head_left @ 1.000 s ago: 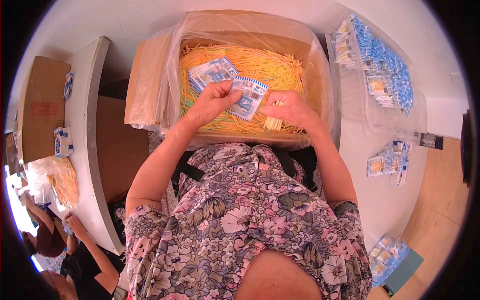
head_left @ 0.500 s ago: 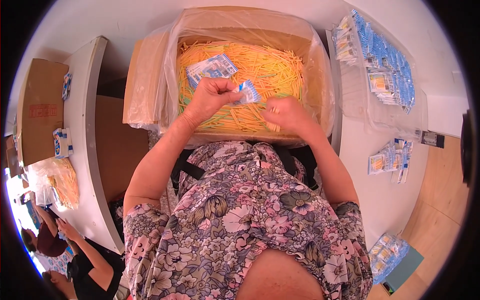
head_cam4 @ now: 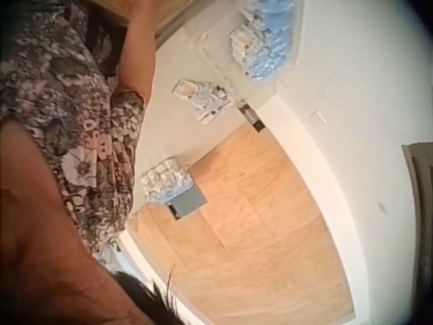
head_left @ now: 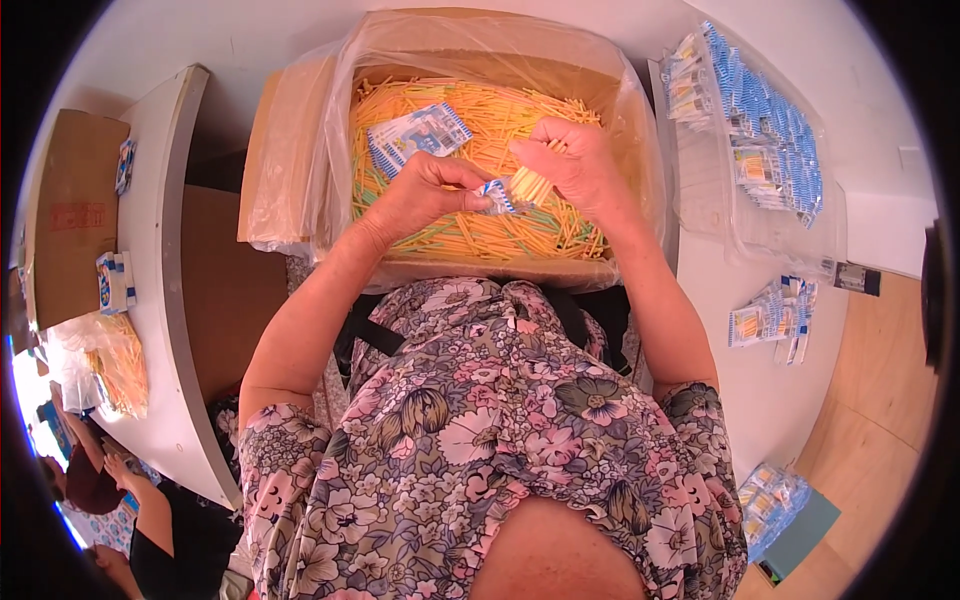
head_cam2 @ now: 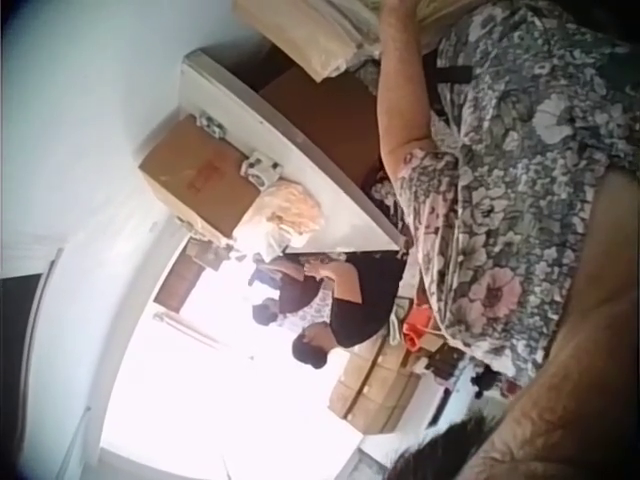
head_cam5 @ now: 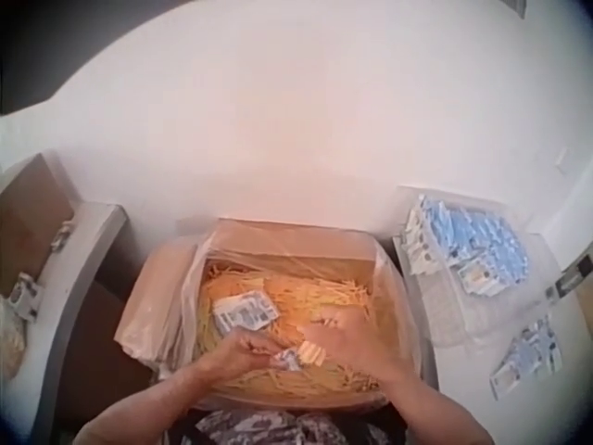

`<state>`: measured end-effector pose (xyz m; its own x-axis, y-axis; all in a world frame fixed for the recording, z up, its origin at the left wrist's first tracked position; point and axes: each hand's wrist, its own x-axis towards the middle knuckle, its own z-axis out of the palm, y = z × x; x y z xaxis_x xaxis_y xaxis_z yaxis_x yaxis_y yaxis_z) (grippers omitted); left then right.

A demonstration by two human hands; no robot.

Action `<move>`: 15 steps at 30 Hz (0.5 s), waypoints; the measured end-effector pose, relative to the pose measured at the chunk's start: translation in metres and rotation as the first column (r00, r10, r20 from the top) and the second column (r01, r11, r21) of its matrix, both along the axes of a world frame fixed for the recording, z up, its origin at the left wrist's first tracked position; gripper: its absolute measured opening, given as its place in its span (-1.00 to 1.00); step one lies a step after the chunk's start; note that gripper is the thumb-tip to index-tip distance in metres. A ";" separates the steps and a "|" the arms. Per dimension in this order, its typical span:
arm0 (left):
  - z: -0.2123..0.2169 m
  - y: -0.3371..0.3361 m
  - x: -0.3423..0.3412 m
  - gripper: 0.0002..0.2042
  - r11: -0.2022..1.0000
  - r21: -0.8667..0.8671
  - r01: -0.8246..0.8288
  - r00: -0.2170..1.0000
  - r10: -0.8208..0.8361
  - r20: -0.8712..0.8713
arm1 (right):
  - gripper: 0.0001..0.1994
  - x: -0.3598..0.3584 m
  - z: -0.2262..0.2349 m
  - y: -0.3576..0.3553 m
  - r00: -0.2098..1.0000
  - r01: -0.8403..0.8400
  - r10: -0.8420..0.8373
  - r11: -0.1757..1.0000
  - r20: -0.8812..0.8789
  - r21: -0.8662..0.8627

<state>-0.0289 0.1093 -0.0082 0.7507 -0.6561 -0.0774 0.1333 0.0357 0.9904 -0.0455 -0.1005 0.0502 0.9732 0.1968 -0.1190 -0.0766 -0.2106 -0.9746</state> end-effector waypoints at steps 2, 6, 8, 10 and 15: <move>0.000 0.001 0.001 -0.86 1.000 0.022 0.001 1.000 -0.001 0.000 | -0.73 0.003 -0.005 0.005 0.969 0.019 0.044 0.968 0.242 -0.249; -0.005 0.006 0.003 -0.87 0.998 0.063 -0.017 0.998 0.021 -0.059 | -0.72 0.001 0.012 0.022 0.948 -0.039 0.168 0.905 0.270 -0.424; -0.003 0.006 0.001 -0.87 0.998 0.048 -0.044 0.995 0.048 -0.087 | -0.74 -0.002 0.022 0.026 0.984 -0.057 0.099 0.962 0.148 -0.266; 0.001 0.006 -0.001 -0.88 0.996 0.037 -0.076 0.990 0.079 -0.114 | -0.76 -0.004 0.024 0.016 0.986 -0.018 0.047 0.985 0.163 -0.172; 0.005 -0.004 -0.001 -0.86 0.996 0.058 -0.073 0.992 0.079 -0.100 | -0.79 -0.023 -0.003 0.006 0.922 0.167 -0.097 0.973 0.375 -0.160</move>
